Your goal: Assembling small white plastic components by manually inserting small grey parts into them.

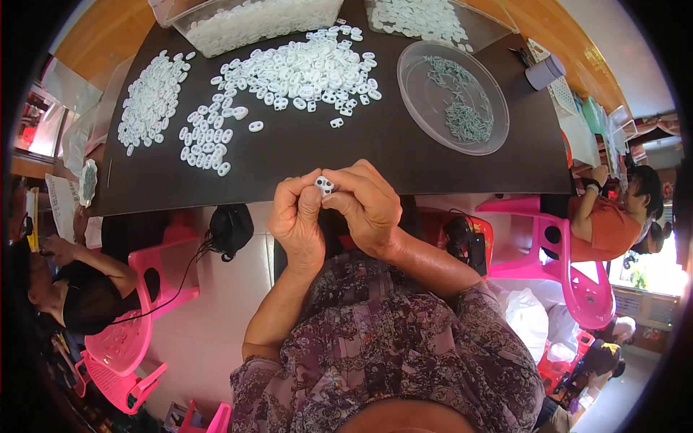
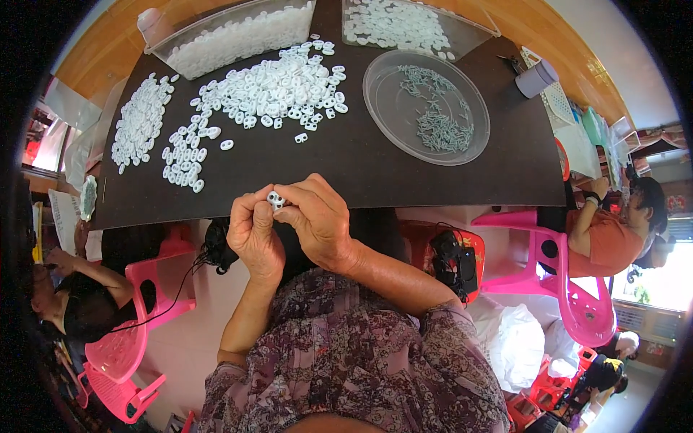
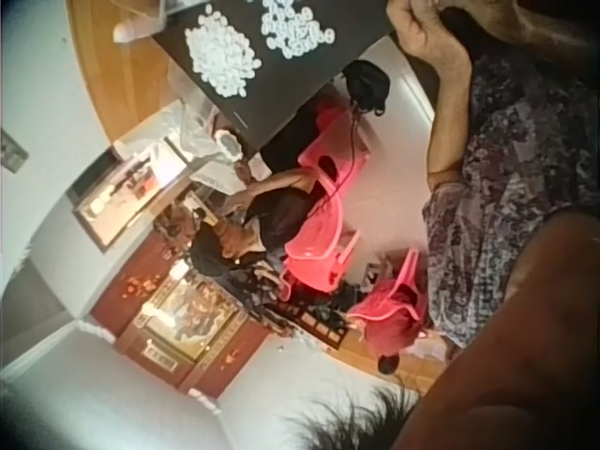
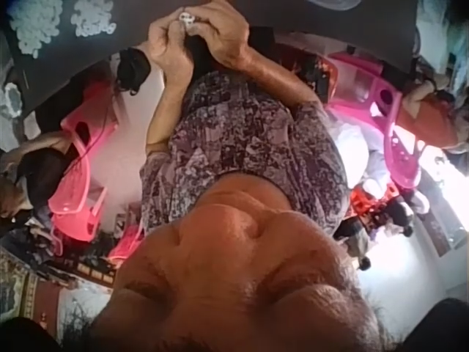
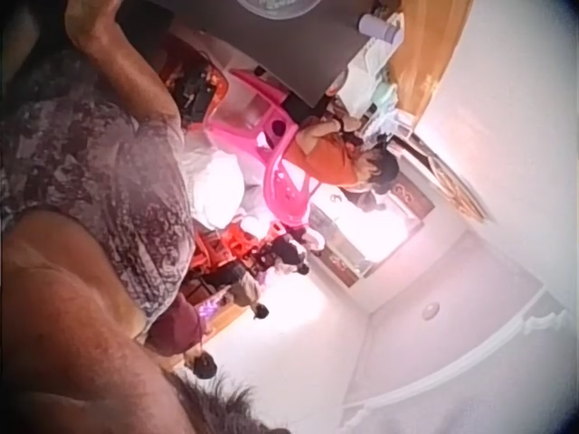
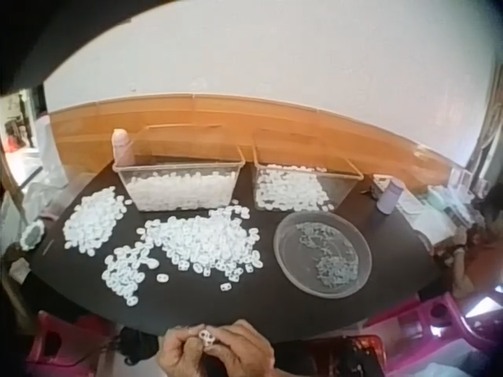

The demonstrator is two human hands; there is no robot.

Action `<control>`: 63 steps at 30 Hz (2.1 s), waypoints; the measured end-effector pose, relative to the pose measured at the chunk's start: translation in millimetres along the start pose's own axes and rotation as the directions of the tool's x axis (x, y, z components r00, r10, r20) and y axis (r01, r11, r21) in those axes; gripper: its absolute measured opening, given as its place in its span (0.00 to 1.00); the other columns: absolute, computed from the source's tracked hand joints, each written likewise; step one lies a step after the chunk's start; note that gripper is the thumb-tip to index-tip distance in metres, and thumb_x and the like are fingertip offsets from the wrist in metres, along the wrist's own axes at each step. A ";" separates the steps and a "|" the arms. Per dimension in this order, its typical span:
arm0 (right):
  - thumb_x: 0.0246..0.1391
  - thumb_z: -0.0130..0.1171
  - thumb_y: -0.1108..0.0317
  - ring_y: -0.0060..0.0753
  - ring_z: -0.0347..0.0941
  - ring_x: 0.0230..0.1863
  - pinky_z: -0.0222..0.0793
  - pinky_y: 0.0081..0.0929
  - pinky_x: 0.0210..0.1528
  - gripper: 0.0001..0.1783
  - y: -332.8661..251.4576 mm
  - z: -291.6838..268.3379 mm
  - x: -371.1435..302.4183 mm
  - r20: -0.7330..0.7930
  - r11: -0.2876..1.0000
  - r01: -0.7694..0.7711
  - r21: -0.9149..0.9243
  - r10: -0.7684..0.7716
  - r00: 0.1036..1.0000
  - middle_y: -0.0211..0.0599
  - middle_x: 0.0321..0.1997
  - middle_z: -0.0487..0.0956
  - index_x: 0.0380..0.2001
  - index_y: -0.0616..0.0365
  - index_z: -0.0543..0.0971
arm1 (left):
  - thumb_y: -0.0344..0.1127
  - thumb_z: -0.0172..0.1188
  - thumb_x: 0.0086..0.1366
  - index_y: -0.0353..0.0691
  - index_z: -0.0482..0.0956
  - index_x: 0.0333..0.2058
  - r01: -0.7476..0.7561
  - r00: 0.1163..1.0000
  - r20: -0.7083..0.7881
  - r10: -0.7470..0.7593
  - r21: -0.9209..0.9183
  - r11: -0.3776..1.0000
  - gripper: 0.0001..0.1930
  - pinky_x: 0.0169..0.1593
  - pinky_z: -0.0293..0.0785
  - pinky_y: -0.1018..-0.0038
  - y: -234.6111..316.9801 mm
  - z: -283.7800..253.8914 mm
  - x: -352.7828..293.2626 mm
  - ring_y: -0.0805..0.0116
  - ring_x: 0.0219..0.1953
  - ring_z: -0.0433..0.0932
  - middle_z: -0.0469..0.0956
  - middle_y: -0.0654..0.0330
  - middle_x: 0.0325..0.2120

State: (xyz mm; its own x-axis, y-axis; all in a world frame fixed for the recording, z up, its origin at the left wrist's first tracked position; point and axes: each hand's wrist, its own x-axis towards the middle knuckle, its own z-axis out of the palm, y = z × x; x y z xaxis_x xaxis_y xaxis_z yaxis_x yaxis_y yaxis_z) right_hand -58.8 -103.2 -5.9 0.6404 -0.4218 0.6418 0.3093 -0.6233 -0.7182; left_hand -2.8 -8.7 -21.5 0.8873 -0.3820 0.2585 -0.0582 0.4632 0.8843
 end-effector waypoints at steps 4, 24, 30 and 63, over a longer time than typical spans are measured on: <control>0.42 0.62 0.81 0.31 0.71 0.29 0.67 0.23 0.29 0.16 5.1 6.1 -3.1 -0.017 1.000 0.016 0.010 -0.015 1.000 0.39 0.31 0.77 0.39 0.65 0.77 | 0.35 0.56 0.64 0.32 0.75 0.38 0.028 0.998 -0.055 -0.029 -0.010 1.000 0.11 0.41 0.66 0.83 -8.7 -2.0 -4.4 0.79 0.34 0.69 0.72 0.65 0.31; 0.50 0.59 0.74 0.34 0.68 0.25 0.64 0.26 0.26 0.11 1.1 11.4 5.1 -0.038 0.963 0.259 -0.074 -0.262 0.964 0.42 0.30 0.74 0.37 0.66 0.73 | 0.34 0.53 0.66 0.33 0.73 0.37 -0.121 0.990 -0.073 0.123 0.024 0.992 0.09 0.36 0.63 0.84 3.7 4.3 -7.4 0.80 0.31 0.63 0.67 0.65 0.28; 0.52 0.57 0.75 0.33 0.67 0.24 0.63 0.26 0.24 0.09 4.4 14.1 4.7 -0.028 0.958 0.273 -0.089 -0.277 0.961 0.42 0.30 0.74 0.37 0.65 0.73 | 0.32 0.53 0.66 0.33 0.72 0.35 -0.119 0.990 -0.072 0.119 0.011 0.993 0.07 0.37 0.65 0.82 3.3 7.0 -7.2 0.80 0.31 0.65 0.67 0.66 0.28; 0.41 0.58 0.65 0.44 0.77 0.31 0.70 0.39 0.36 0.09 161.2 -167.6 276.0 -0.123 0.607 -0.050 -0.793 -0.079 0.989 0.40 0.26 0.80 0.28 0.52 0.82 | 0.27 0.64 0.48 0.40 0.74 0.26 -0.510 0.860 0.476 0.183 0.810 0.289 0.07 0.31 0.67 0.65 -32.8 25.2 85.1 0.58 0.30 0.70 0.67 0.58 0.24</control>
State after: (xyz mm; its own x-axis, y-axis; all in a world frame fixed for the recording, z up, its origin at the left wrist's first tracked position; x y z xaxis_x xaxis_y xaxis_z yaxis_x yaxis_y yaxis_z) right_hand 50.0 -430.5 100.5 0.5225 -0.4487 0.7250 -0.4019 -0.8795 -0.2548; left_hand 63.1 -76.5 -18.7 0.5344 -0.6246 0.5695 -0.8402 -0.3186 0.4388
